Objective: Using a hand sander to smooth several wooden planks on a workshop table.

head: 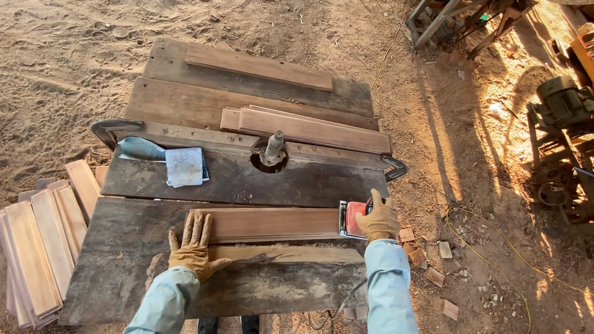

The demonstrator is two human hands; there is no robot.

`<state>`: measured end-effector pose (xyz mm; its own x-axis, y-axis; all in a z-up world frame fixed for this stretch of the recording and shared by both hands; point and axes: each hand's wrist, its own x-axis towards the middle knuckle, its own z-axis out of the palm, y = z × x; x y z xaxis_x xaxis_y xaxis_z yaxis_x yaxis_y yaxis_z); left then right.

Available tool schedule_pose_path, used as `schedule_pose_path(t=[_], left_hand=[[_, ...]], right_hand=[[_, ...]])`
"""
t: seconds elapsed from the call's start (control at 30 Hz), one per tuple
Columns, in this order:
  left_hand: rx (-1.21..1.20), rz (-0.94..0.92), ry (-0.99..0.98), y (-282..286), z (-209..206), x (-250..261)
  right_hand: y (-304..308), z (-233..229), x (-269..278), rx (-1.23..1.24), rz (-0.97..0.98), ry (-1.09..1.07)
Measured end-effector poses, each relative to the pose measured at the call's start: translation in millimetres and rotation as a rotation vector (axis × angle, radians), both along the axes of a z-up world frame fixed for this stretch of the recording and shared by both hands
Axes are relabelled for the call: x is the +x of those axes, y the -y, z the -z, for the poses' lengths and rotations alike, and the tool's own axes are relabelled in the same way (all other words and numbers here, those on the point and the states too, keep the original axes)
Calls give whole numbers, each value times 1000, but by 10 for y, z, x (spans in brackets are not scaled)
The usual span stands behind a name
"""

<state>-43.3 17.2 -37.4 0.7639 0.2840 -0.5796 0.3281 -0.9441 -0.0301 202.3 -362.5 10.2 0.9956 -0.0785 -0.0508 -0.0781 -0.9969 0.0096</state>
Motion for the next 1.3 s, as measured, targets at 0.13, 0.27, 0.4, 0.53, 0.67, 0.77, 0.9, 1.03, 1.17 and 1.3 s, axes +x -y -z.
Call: schedule_pose_path(t=[0.13, 0.27, 0.4, 0.53, 0.67, 0.77, 0.9, 1.03, 1.17, 1.3], left_hand=[[4, -2, 4, 4, 7, -7], [8, -8, 14, 5, 36, -14], [12, -11, 24, 5, 77, -21], [15, -7, 16, -8, 57, -13], [23, -5, 11, 8, 17, -6], [16, -18, 4, 17, -44, 7], [-14, -35, -8, 13, -103, -1], [-67, -59, 19, -12, -108, -20], [-98, -85, 59, -28, -42, -54], [-138, -86, 128, -37, 66, -69]], right_hand=[[146, 52, 69, -6, 3, 34], [278, 113, 133, 9, 17, 52], [398, 101, 183, 18, 38, 56], [464, 137, 241, 35, 19, 64], [288, 59, 210, 5, -4, 57], [89, -28, 124, -32, -1, 21], [-165, -34, -22, -18, -73, 14], [-477, 50, -209, -24, -185, 42], [-904, 54, -414, 5, -268, 40], [-1405, 13, -642, 38, -307, -14]])
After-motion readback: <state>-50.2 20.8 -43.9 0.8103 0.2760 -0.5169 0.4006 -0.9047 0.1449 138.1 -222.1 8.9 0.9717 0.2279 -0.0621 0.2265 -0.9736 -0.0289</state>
